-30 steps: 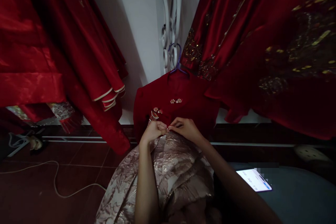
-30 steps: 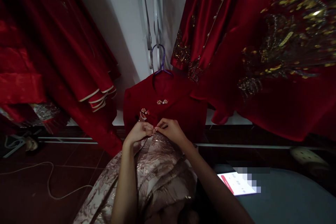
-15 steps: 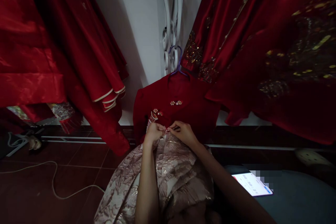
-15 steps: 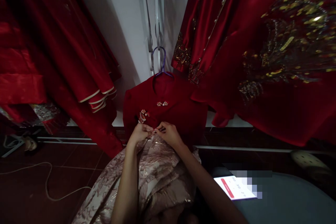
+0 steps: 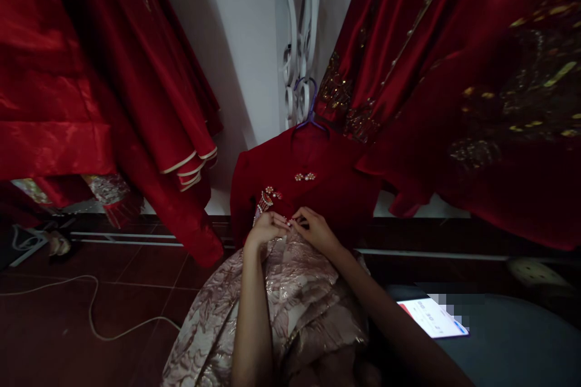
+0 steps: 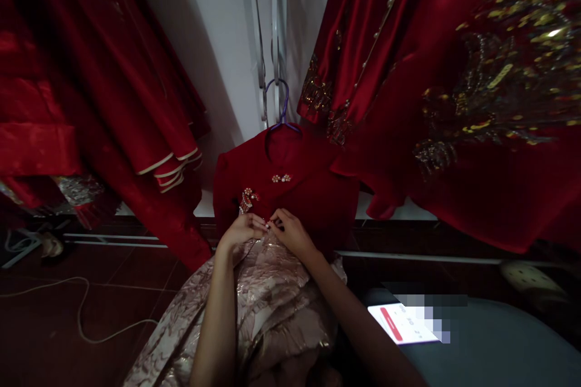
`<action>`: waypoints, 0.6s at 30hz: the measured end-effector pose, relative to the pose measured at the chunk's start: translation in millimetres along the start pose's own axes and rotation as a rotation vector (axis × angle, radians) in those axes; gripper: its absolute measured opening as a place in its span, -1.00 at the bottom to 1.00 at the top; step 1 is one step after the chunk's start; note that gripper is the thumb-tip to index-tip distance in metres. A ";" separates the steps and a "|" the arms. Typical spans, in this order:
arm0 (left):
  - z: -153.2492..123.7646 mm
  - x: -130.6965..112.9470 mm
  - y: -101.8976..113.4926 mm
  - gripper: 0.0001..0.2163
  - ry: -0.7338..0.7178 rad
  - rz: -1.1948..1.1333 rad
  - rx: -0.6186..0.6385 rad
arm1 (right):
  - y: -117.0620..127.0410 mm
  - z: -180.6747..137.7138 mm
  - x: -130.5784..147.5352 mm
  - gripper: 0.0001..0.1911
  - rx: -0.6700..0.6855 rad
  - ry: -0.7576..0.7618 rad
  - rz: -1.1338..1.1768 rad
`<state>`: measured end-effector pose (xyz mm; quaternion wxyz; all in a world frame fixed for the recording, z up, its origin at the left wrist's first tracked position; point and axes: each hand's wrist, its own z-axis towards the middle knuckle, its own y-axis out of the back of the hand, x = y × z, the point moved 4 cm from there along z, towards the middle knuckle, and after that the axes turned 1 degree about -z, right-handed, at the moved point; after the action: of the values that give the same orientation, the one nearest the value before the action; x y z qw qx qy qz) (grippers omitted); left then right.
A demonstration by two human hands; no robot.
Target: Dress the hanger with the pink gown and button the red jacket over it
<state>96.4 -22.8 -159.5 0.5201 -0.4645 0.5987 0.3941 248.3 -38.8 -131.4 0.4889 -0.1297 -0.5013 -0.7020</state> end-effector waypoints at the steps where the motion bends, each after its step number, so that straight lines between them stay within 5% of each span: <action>1: -2.7 -1.0 1.3 -0.63 0.004 -0.016 0.008 | 4.0 1.4 3.0 -0.89 0.013 0.000 -0.015; 5: -12.9 -6.3 17.0 -0.62 -0.011 0.066 -0.076 | 37.5 8.0 23.3 -0.80 -0.081 -0.030 -0.074; 9: -16.4 -15.3 19.2 -0.68 -0.100 0.164 0.005 | 75.7 10.5 34.3 -0.73 -0.224 -0.101 -0.110; 15: -11.6 -16.8 -1.8 -0.70 -0.127 0.312 0.043 | 69.7 4.1 1.1 -0.81 0.190 -0.169 -0.087; 18: -7.4 -16.2 -6.3 -0.79 -0.166 0.436 -0.005 | 53.8 1.5 -6.8 -0.84 0.277 -0.168 -0.046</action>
<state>101.0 -29.1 -142.4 0.4689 -0.2917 0.6390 0.5355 295.1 -34.8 -104.2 0.4424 -0.1078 -0.6353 -0.6237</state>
